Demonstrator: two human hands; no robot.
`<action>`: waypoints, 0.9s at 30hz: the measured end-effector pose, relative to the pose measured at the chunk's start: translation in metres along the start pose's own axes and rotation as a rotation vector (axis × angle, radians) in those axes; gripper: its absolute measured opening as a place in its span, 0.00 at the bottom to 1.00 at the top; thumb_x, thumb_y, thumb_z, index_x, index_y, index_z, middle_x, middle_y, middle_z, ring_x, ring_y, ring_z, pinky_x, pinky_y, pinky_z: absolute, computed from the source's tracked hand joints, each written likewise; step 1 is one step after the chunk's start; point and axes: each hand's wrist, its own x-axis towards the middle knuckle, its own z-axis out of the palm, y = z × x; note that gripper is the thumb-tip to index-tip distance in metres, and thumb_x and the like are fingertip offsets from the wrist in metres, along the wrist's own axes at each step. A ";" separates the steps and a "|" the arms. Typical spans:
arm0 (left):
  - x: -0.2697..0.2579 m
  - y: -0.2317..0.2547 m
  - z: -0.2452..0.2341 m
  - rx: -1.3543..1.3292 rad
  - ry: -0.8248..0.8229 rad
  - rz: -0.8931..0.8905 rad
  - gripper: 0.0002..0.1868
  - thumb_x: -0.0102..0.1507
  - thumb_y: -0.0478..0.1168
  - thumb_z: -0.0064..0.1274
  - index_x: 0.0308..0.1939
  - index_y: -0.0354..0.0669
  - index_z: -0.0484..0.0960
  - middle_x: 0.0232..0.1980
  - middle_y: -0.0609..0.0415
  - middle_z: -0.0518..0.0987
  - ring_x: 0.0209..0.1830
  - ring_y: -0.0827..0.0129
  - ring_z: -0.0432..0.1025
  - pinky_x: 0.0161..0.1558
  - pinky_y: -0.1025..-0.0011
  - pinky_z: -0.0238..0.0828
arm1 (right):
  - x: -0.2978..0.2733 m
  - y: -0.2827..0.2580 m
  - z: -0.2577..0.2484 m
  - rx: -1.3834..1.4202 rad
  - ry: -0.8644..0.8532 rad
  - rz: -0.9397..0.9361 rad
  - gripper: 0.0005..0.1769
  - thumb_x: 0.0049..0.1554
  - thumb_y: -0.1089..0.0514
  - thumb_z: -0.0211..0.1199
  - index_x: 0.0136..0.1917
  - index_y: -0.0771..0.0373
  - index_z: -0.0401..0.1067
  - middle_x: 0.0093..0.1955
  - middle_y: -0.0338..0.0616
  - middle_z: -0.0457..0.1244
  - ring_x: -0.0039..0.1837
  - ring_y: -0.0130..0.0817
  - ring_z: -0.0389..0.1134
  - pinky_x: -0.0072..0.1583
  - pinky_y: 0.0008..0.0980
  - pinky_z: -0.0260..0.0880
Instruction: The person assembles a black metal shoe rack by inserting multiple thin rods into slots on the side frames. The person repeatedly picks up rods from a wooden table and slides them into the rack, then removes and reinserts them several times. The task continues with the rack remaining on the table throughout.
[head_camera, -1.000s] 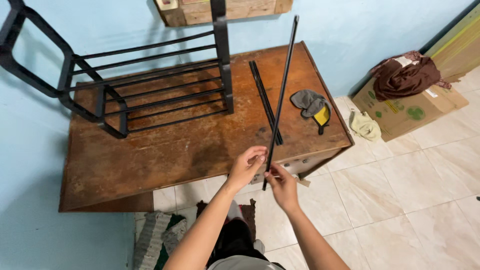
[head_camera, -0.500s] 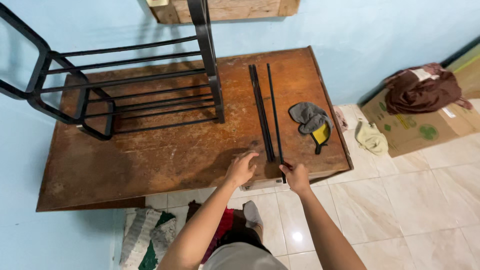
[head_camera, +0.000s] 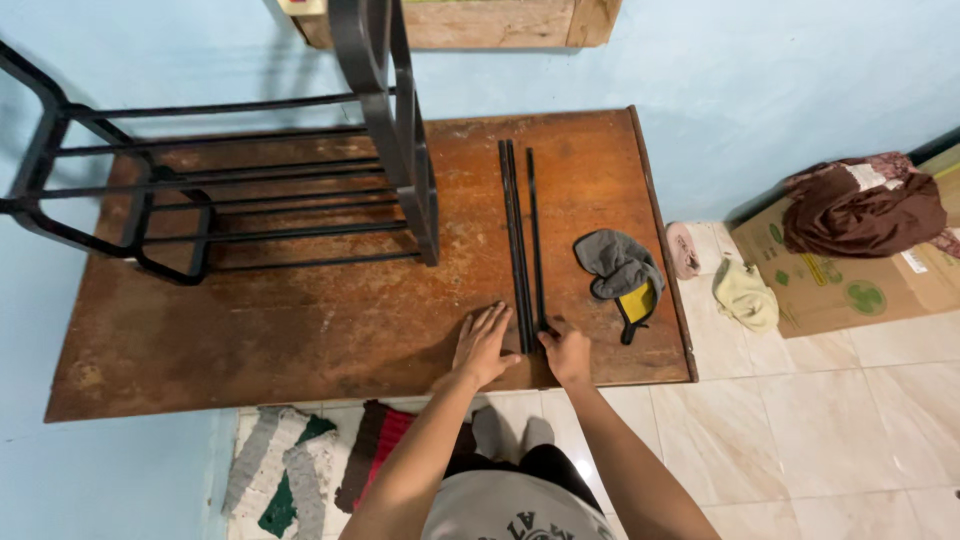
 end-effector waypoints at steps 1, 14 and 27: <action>0.000 0.001 0.002 0.025 0.006 -0.003 0.52 0.60 0.59 0.61 0.80 0.52 0.49 0.84 0.60 0.45 0.84 0.67 0.40 0.81 0.54 0.32 | 0.002 -0.004 -0.001 -0.004 -0.034 0.027 0.22 0.52 0.61 0.70 0.61 0.63 0.77 0.47 0.57 0.71 0.47 0.51 0.74 0.50 0.41 0.73; -0.003 0.016 -0.003 -0.009 0.015 0.000 0.43 0.61 0.55 0.61 0.77 0.54 0.60 0.83 0.67 0.50 0.83 0.58 0.39 0.78 0.39 0.24 | 0.019 -0.001 0.001 -0.074 -0.110 -0.107 0.20 0.56 0.64 0.63 0.63 0.64 0.75 0.61 0.62 0.67 0.61 0.60 0.68 0.60 0.47 0.70; -0.034 0.008 0.006 -0.093 0.200 0.012 0.34 0.63 0.46 0.58 0.73 0.55 0.65 0.81 0.62 0.54 0.79 0.61 0.51 0.78 0.42 0.33 | 0.019 -0.018 -0.022 0.058 -0.079 -0.102 0.18 0.59 0.59 0.60 0.63 0.61 0.73 0.58 0.57 0.68 0.56 0.53 0.72 0.57 0.43 0.72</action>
